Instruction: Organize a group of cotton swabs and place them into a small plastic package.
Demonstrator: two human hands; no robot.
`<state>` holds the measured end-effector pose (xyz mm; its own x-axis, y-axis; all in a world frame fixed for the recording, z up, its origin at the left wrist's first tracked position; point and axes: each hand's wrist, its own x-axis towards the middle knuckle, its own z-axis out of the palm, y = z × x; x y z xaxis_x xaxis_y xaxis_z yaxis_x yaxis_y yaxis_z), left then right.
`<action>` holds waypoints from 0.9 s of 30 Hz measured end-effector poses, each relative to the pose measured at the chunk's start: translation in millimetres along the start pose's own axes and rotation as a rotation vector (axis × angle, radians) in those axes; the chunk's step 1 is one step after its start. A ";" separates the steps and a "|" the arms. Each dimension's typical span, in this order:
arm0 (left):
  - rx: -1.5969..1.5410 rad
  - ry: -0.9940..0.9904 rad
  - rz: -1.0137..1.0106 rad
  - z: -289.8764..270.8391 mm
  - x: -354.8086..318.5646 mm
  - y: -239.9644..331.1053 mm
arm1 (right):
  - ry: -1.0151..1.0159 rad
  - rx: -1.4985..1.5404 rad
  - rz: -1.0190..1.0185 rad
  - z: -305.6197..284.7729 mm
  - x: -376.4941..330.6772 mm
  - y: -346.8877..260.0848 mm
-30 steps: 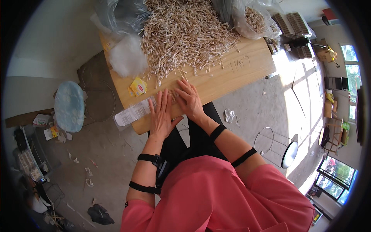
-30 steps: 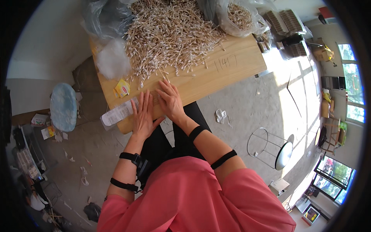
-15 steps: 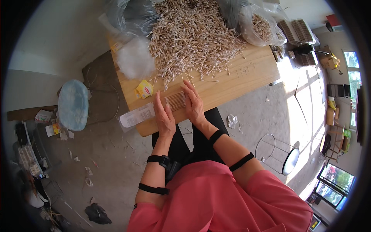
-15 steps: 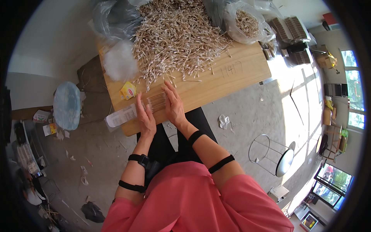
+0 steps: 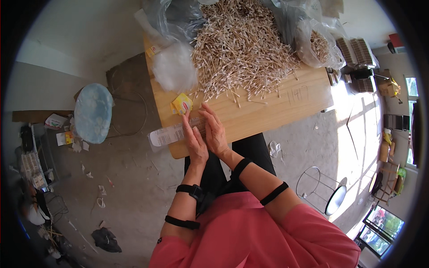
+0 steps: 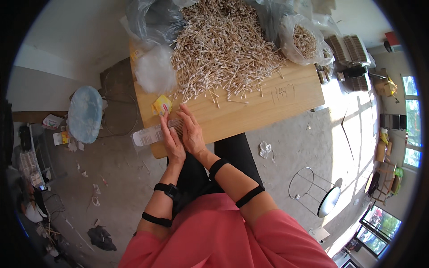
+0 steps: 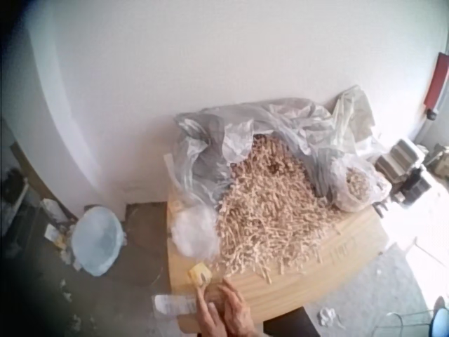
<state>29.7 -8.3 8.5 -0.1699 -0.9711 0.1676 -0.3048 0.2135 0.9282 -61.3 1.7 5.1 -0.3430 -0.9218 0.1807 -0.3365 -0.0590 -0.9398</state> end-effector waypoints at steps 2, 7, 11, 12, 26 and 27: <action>0.042 0.009 0.007 -11.2 2.4 0.5 | -0.024 -0.022 -0.038 -5.4 -0.6 -1.5; 0.194 -0.028 0.053 -48.1 -14.0 7.3 | -0.266 -0.343 -0.292 -39.3 -12.1 -6.1; 0.435 -0.242 0.105 -66.3 -53.4 5.7 | -0.520 -0.671 -0.354 -37.9 -11.3 -5.1; 0.470 -0.318 0.115 -67.8 -62.0 1.5 | -0.523 -0.762 -0.358 -34.6 -7.4 -3.9; 0.795 -0.537 0.062 -44.9 -26.3 15.7 | -0.492 -0.865 -0.270 -20.1 -20.9 -1.9; 0.801 -0.532 0.058 -48.4 -25.7 15.3 | -0.479 -0.907 -0.252 -18.4 -22.1 -3.1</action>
<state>74.7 14.8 34.5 -0.5477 -0.8233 -0.1490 -0.7983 0.4608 0.3879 -68.9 29.3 9.4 0.1437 -0.9894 0.0210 -0.9472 -0.1437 -0.2865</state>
